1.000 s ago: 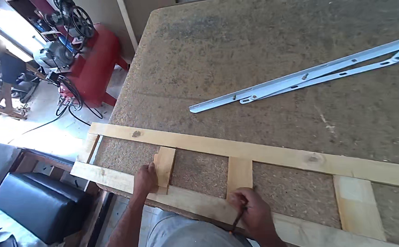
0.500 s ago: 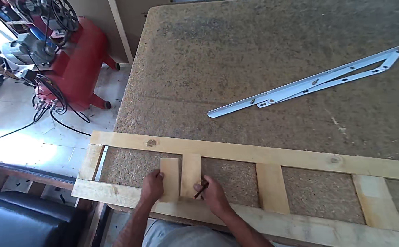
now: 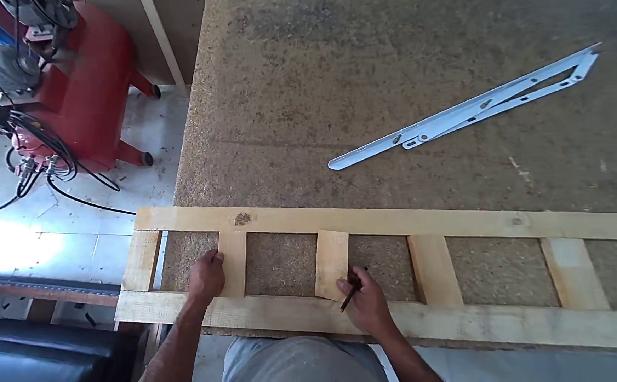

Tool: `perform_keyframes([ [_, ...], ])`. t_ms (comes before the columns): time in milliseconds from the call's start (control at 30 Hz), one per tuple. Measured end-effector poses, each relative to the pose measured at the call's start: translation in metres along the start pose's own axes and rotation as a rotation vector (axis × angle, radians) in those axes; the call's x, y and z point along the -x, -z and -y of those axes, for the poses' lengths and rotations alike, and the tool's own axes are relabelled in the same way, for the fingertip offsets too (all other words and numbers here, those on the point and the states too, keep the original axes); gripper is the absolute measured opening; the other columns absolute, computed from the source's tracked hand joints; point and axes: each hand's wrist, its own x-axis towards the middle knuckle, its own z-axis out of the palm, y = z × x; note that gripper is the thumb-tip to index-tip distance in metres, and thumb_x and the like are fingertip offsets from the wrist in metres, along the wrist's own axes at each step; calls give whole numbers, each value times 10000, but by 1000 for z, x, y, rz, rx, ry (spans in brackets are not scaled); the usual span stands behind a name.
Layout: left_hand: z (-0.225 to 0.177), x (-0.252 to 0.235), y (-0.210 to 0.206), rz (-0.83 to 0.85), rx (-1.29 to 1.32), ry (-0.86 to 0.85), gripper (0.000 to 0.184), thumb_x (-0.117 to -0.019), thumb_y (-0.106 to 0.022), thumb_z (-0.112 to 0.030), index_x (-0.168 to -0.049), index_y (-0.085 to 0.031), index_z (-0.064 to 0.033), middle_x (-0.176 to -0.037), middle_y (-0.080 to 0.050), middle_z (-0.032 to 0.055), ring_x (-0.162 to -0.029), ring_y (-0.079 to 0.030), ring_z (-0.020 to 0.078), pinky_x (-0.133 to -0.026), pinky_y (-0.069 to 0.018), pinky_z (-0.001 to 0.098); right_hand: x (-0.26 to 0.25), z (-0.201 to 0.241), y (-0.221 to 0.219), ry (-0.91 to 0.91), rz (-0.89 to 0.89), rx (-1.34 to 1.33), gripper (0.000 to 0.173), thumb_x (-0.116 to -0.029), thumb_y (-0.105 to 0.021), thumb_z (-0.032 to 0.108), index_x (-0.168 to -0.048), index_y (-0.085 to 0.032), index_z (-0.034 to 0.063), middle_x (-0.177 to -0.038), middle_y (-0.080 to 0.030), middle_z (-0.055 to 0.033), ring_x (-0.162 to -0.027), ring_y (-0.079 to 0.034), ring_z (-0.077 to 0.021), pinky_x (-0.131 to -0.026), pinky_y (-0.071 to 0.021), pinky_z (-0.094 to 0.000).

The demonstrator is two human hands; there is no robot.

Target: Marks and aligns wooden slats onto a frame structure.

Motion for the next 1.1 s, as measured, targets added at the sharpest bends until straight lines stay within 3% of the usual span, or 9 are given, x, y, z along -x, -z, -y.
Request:
perform_keyframes([
  [133,-9,6,0,-66,-171,-16,372,-1106,-429,-294,-1291,-677,-87,-1100,-724,186,-1051,-695,363,-939,-529,599,-2,-1,1,-20,-14,-12,376,-964,-671,181,-1286,-623,-7,-1032,-708,-77,-920,-691,-130,-857,-589,-311],
  [267,2,9,-19,-189,-223,-73,411,-1111,-389,-287,-1339,-643,-57,-1258,-672,213,-1205,-627,404,-1035,-474,619,3,-7,1,-27,-29,10,355,-966,-701,159,-1284,-626,18,-1001,-707,-79,-885,-694,-146,-821,-597,-330],
  [567,-3,10,-29,-288,-254,-73,399,-1116,-374,-274,-1257,-665,-40,-1217,-679,209,-1155,-652,388,-1003,-502,592,3,-17,1,37,-40,33,311,-957,-723,141,-1253,-646,82,-932,-710,-45,-825,-697,-141,-764,-609,-334],
  [700,-3,12,-23,-258,-297,-80,412,-1118,-355,-279,-1298,-641,-42,-1246,-665,220,-1172,-645,397,-1009,-496,605,3,-14,-3,14,-19,91,305,-965,-725,178,-1245,-651,81,-935,-713,-53,-820,-701,-161,-768,-611,-382],
  [833,1,19,-15,-312,-224,-205,480,-1094,-421,-354,-1442,-533,-43,-1398,-555,277,-1288,-544,475,-1050,-441,675,2,-5,4,-59,38,92,323,-971,-715,213,-1246,-662,51,-968,-719,-89,-836,-708,-188,-798,-612,-406],
  [933,-4,38,-14,-414,-192,-399,482,-1064,-508,-325,-1435,-541,-19,-1457,-503,289,-1358,-477,478,-1119,-390,636,-4,-8,8,-85,96,-5,252,-964,-719,207,-1159,-692,51,-943,-721,-77,-832,-711,-172,-790,-614,-382],
  [967,-8,47,-18,-367,-202,-468,452,-1060,-519,-303,-1407,-567,-19,-1419,-538,276,-1314,-525,456,-1095,-429,618,-5,-9,9,-95,117,-28,261,-961,-723,202,-1172,-696,51,-959,-730,-75,-848,-716,-170,-806,-616,-378],
  [1033,-24,68,-33,-110,-253,-524,393,-1061,-518,-287,-1343,-624,-35,-1343,-614,220,-1238,-609,378,-1057,-498,554,-7,-8,9,-115,158,-44,290,-954,-728,207,-1198,-695,53,-978,-736,-73,-859,-719,-166,-818,-615,-372],
  [1100,-41,81,-58,214,-324,-526,435,-1064,-515,-334,-1364,-621,-37,-1344,-638,180,-1279,-600,326,-1121,-458,508,-9,-2,9,-129,199,-29,298,-954,-731,214,-1194,-690,43,-978,-731,-77,-860,-712,-161,-825,-606,-362],
])
